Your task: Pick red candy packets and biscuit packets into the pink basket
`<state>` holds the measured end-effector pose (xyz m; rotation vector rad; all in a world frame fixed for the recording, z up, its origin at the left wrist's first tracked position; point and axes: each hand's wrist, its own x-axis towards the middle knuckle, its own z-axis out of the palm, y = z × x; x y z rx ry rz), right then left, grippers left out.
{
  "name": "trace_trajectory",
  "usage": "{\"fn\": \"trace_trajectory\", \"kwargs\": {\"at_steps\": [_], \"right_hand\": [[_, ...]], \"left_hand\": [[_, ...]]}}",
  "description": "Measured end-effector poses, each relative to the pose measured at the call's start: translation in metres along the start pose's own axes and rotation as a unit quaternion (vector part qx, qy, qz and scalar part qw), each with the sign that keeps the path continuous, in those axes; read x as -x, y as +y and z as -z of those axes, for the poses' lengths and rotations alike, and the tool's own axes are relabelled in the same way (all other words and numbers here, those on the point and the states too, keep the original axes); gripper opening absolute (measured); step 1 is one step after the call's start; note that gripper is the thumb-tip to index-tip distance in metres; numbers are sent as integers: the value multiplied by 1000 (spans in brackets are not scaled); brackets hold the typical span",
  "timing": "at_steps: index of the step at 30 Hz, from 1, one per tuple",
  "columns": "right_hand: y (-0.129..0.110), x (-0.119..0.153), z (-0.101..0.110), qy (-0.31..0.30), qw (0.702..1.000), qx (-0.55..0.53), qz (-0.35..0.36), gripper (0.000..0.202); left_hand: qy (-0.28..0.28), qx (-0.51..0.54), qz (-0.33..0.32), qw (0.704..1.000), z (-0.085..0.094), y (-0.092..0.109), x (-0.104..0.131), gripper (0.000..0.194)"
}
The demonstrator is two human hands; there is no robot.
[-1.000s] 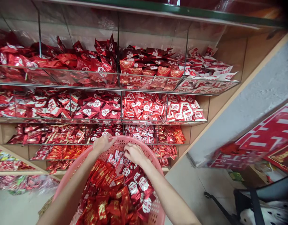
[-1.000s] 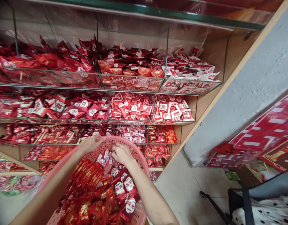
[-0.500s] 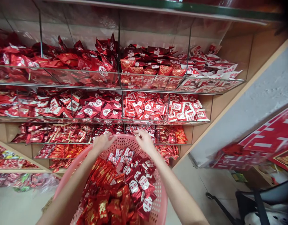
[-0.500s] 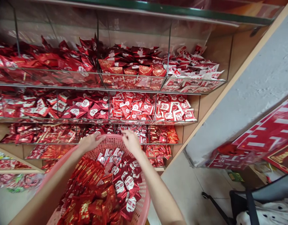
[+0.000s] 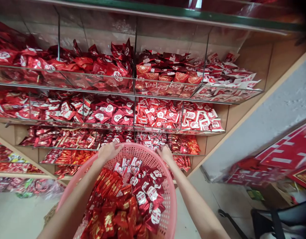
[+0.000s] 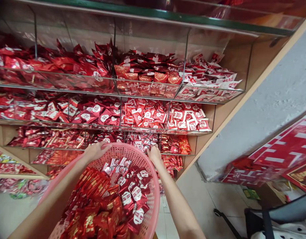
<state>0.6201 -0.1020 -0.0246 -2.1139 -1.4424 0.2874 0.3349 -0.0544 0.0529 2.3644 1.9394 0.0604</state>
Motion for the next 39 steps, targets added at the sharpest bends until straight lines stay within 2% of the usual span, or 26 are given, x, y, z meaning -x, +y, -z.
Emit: {"fn": "trace_trajectory", "kwargs": {"at_steps": [6,11,17,22,27,31,34,36,39], "right_hand": [[11,-9,-11,36,992,-122,2,15],[15,-13,-13,60,972,-228,-2,23],[16,-9,-9,50,947,-317,-23,29],[15,-4,2,34,925,-378,-20,32],[11,3,25,29,907,-419,1,35],[-14,19,48,16,881,-473,19,33],[-46,37,52,-42,881,-470,42,27],[-68,48,42,-107,887,-445,69,20],[-97,57,9,-190,895,-396,82,8]], "left_hand": [[-4,6,2,1000,1,-2,4,58],[3,6,-7,1000,1,-3,6,57],[4,5,-9,1000,3,-4,10,55],[4,6,1,1000,2,-9,10,57],[-1,11,-2,1000,0,-13,9,58],[0,9,-3,1000,0,-13,9,60],[1,8,-6,1000,0,-10,8,60],[1,11,-10,1000,0,-7,7,61],[2,9,-10,1000,0,-2,6,63]]}}
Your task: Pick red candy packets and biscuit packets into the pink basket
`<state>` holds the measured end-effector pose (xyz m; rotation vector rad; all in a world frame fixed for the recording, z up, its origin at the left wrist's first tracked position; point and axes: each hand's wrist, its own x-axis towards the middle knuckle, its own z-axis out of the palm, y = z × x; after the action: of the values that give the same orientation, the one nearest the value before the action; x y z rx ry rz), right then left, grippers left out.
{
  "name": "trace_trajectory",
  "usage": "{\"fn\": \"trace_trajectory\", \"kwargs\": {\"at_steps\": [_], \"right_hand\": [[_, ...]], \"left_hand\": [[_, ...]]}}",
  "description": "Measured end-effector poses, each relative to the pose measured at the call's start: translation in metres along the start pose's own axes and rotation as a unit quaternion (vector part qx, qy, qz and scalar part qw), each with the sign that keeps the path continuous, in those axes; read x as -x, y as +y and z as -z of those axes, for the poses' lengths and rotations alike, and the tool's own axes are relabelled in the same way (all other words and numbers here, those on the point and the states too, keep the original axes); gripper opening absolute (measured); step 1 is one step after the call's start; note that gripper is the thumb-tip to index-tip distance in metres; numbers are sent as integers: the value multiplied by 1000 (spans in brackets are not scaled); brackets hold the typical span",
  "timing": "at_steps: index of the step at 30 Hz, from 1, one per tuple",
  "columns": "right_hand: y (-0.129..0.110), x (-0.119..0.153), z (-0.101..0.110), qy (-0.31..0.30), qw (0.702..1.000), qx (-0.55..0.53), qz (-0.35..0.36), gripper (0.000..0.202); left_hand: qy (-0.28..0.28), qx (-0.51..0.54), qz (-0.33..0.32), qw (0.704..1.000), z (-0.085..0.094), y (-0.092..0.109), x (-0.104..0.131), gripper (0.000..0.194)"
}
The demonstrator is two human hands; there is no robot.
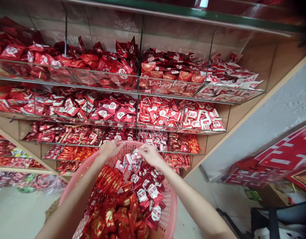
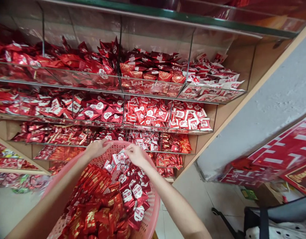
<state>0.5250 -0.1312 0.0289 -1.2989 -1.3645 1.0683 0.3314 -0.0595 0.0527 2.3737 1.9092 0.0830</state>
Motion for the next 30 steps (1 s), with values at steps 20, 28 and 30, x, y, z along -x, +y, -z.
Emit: {"fn": "trace_trajectory", "kwargs": {"at_steps": [20,28,30], "right_hand": [[5,-20,-40,15,994,-46,-100,12],[13,-52,46,212,948,-181,-155,12],[25,-62,55,225,942,-187,-167,16]], "left_hand": [[3,3,22,1000,-4,-12,-1,59],[-1,9,9,1000,-5,-10,-4,59],[1,9,5,1000,-5,-10,-5,59]]}}
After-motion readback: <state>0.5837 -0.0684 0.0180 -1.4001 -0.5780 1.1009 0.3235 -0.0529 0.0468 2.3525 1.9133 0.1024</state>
